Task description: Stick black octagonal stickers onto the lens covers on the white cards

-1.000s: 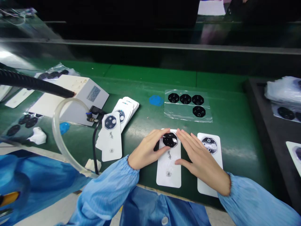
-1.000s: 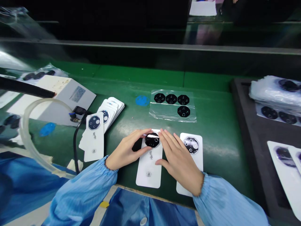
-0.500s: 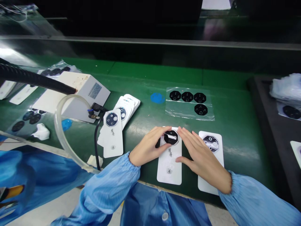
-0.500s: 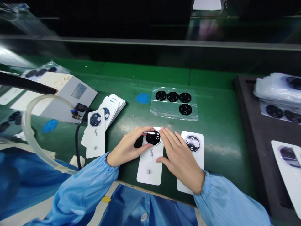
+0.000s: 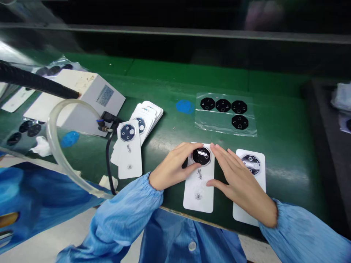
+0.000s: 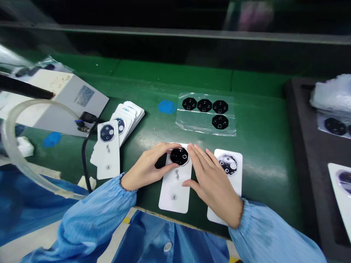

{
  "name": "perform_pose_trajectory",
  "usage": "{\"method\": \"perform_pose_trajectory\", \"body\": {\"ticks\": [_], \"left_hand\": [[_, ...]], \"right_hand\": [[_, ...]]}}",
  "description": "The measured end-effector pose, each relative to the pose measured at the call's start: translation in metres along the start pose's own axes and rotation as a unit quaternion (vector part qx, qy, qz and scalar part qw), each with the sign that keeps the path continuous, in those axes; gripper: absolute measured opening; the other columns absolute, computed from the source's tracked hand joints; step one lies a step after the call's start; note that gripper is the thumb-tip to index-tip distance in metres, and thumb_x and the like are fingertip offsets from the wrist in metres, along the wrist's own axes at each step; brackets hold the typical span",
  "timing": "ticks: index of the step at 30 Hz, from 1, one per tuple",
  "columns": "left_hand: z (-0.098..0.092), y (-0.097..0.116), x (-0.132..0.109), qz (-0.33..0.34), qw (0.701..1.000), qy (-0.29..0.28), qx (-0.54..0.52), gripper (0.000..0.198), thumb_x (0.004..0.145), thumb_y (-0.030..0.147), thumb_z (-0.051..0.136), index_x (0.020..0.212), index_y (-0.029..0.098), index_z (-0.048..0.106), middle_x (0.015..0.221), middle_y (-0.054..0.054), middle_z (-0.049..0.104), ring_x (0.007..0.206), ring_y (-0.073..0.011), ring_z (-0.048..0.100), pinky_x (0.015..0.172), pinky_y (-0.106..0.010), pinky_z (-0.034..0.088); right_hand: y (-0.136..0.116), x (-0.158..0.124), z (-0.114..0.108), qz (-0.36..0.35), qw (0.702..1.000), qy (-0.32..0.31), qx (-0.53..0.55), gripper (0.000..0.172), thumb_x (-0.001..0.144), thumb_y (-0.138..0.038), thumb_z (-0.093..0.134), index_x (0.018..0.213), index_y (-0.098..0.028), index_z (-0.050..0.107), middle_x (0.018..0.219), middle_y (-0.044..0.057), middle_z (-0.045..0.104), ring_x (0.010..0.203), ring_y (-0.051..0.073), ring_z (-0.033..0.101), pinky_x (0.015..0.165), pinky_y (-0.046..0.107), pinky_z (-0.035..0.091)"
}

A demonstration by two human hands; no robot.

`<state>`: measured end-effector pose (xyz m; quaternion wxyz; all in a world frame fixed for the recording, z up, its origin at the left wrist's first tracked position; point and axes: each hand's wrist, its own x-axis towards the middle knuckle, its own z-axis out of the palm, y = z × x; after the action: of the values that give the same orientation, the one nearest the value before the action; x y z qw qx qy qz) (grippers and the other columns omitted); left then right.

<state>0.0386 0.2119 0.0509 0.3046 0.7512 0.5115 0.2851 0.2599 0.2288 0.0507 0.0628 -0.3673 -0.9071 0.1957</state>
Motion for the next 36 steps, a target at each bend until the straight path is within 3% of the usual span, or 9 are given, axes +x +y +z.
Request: {"method": "perform_pose_trajectory", "body": {"ticks": [8, 22, 29, 33, 36], "left_hand": [[-0.001, 0.005, 0.002, -0.01, 1.0, 0.003, 0.008, 0.045, 0.084, 0.019, 0.065, 0.126, 0.019, 0.049, 0.117, -0.007, 0.063, 0.103, -0.0171, 0.06, 0.092, -0.034, 0.051], [-0.002, 0.012, 0.005, -0.044, 0.999, -0.004, 0.021, 0.045, 0.082, 0.015, 0.067, 0.124, 0.019, 0.051, 0.113, -0.003, 0.064, 0.102, -0.0136, 0.059, 0.091, -0.028, 0.05], [-0.004, 0.018, 0.01, -0.069, 0.997, -0.015, 0.032, 0.044, 0.081, 0.013, 0.067, 0.122, 0.02, 0.053, 0.109, 0.0, 0.064, 0.099, -0.0117, 0.058, 0.088, -0.026, 0.049], [-0.005, 0.021, 0.011, -0.089, 0.995, -0.023, 0.027, 0.046, 0.081, 0.012, 0.066, 0.123, 0.022, 0.051, 0.109, 0.001, 0.061, 0.098, -0.0123, 0.057, 0.084, -0.027, 0.052], [-0.004, 0.021, 0.011, -0.104, 0.994, -0.023, 0.017, 0.047, 0.081, 0.014, 0.066, 0.124, 0.023, 0.051, 0.112, 0.001, 0.06, 0.105, -0.0133, 0.057, 0.09, -0.029, 0.052]], "right_hand": [[-0.001, 0.001, -0.002, -0.008, 1.0, -0.003, -0.023, 0.078, 0.095, -0.047, 0.051, 0.151, -0.012, 0.01, 0.156, 0.009, 0.023, 0.143, 0.019, 0.018, 0.119, 0.043, 0.02], [-0.002, 0.001, 0.0, -0.014, 0.999, -0.001, -0.046, 0.072, 0.098, -0.049, 0.041, 0.151, -0.008, 0.013, 0.157, 0.008, 0.017, 0.144, 0.018, 0.013, 0.119, 0.043, 0.018], [-0.002, 0.0, -0.001, 0.003, 1.0, -0.002, 0.0, 0.08, 0.094, -0.044, 0.055, 0.151, -0.01, 0.011, 0.157, 0.005, 0.018, 0.144, 0.017, 0.014, 0.12, 0.038, 0.015], [-0.003, 0.0, -0.001, 0.009, 1.0, 0.002, 0.025, 0.076, 0.096, -0.043, 0.051, 0.151, -0.01, 0.011, 0.157, 0.005, 0.018, 0.144, 0.016, 0.014, 0.119, 0.037, 0.017], [-0.003, 0.0, -0.001, 0.009, 0.999, 0.008, 0.03, 0.073, 0.097, -0.044, 0.046, 0.151, -0.01, 0.011, 0.157, 0.004, 0.019, 0.144, 0.016, 0.013, 0.119, 0.036, 0.016]]}}
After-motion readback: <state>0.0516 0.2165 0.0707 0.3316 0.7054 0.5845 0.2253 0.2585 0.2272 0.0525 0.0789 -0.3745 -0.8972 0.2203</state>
